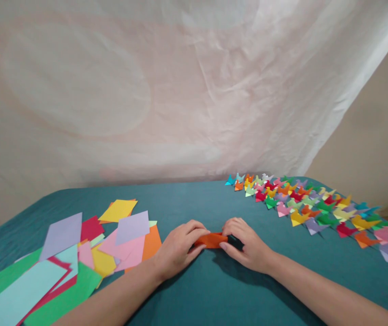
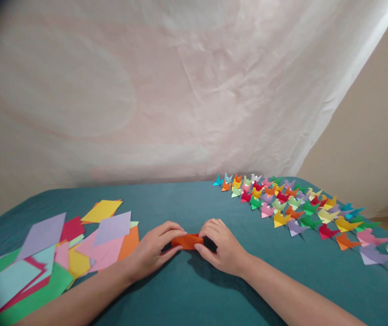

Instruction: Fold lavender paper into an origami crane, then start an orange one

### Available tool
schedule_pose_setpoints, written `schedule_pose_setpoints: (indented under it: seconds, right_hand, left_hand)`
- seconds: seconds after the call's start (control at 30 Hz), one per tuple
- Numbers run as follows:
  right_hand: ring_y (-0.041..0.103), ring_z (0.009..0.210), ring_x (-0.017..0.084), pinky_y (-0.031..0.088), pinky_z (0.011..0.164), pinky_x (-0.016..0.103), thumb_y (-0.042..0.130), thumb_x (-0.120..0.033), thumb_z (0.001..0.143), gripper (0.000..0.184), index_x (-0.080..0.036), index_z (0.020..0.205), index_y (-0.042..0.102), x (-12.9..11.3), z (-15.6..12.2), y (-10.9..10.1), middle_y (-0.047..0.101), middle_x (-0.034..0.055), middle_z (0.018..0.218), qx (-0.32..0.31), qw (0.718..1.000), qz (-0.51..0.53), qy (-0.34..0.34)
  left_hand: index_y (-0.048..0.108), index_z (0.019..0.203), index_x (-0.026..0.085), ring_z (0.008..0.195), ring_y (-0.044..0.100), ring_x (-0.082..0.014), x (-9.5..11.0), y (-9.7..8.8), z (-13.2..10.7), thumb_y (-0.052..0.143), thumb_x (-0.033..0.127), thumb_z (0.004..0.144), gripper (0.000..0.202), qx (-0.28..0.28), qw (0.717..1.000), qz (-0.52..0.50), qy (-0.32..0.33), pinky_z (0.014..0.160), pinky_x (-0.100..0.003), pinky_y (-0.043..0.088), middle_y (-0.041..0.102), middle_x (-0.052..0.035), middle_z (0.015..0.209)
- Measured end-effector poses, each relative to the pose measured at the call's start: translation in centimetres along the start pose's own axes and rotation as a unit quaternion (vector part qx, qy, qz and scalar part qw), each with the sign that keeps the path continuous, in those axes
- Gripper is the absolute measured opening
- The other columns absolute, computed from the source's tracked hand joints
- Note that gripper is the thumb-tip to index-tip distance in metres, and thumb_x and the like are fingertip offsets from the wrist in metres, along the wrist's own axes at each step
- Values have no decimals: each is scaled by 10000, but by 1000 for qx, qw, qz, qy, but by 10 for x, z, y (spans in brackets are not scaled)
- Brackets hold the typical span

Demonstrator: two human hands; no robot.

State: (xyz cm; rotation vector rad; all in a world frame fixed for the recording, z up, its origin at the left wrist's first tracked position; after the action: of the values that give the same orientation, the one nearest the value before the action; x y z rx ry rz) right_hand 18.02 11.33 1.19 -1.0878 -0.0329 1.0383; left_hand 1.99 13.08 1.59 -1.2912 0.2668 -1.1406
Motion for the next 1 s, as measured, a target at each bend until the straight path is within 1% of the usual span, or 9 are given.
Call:
schedule_pose_setpoints:
  seconds: [0.1, 0.17, 0.27, 0.37, 0.5, 0.6, 0.73, 0.87, 1.0]
  right_hand:
    - [513, 878, 193, 405, 807, 367, 509, -244, 858, 79, -191, 886, 560, -8, 1, 0, 574, 58, 866, -24, 999, 12, -38]
    - [508, 913, 197, 402, 830, 370, 513, -265, 858, 109, -192, 907, 577, -12, 1, 0, 572, 67, 910, -41, 997, 21, -57]
    - [497, 947, 209, 399, 849, 380, 522, -316, 854, 179, -183, 954, 587, -14, 0, 2, 572, 85, 963, -66, 995, 33, -70]
    - [492, 953, 220, 395, 856, 392, 511, -343, 857, 247, -167, 1013, 587, -16, -1, 4, 577, 98, 977, -88, 992, 40, -76]
    - [486, 963, 219, 390, 866, 395, 473, -304, 879, 270, -163, 1084, 575, -17, 0, 3, 579, 98, 990, -95, 993, 33, -67]
    - [486, 959, 211, 392, 864, 391, 444, -250, 892, 283, -173, 1138, 559, -17, 0, 2, 579, 91, 996, -90, 994, 22, -56]
    - [481, 973, 213, 394, 862, 399, 417, -201, 898, 330, -194, 1209, 528, -14, -1, 2, 571, 91, 1027, -63, 997, 11, -47]
    - [487, 961, 210, 402, 843, 394, 388, -163, 903, 316, -195, 1165, 561, -7, -1, 2, 575, 85, 1003, -37, 999, 15, -35]
    - [501, 916, 206, 417, 805, 382, 386, -145, 892, 299, -183, 1100, 597, 1, -1, 0, 587, 83, 959, -9, 1000, 23, -14]
  left_hand:
    - [539, 1128, 224, 1020, 522, -171, 0, -1, -1, 523, 176, 860, 273, 20, 1000, 16, 13, 898, -299, 428, 553, -54, 1125]
    - [551, 1120, 232, 1068, 503, -179, 1, -2, -2, 521, 163, 861, 269, 37, 998, 31, 33, 926, -321, 415, 551, -58, 1150]
    - [575, 1096, 247, 1098, 499, -189, 5, -3, -3, 497, 157, 878, 248, 73, 992, 59, 84, 934, -361, 416, 567, -61, 1144]
    - [562, 1131, 254, 1094, 508, -197, 11, -5, -4, 498, 170, 890, 264, 105, 982, 90, 131, 915, -383, 431, 588, -62, 1124]
    - [541, 1164, 245, 1108, 499, -192, 18, -6, -3, 518, 161, 884, 293, 103, 974, 117, 164, 924, -380, 417, 603, -56, 1134]
    - [579, 1087, 238, 1096, 507, -179, 22, -9, -3, 520, 162, 884, 225, 105, 973, 117, 170, 921, -358, 410, 623, -46, 1091]
    - [615, 925, 216, 1038, 537, -159, 23, -8, -2, 517, 166, 883, 118, 88, 976, 106, 168, 905, -329, 396, 646, -30, 1005]
    - [606, 854, 203, 902, 575, -135, 18, -4, -1, 491, 166, 890, 126, 62, 980, 110, 154, 857, -311, 393, 653, -8, 867]
    - [586, 834, 191, 874, 572, -138, 14, -3, -1, 447, 137, 890, 160, 53, 983, 113, 132, 833, -312, 388, 645, -14, 861]
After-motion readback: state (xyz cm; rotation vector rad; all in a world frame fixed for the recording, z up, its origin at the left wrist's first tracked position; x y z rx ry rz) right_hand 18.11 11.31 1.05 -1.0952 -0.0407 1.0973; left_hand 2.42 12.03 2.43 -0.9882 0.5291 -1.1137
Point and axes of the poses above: each hand's wrist, its own z-axis towards the middle knuckle, its own y-axis out of the palm, x = y × z, the point moved 6 cm from there along z, towards the middle knuckle
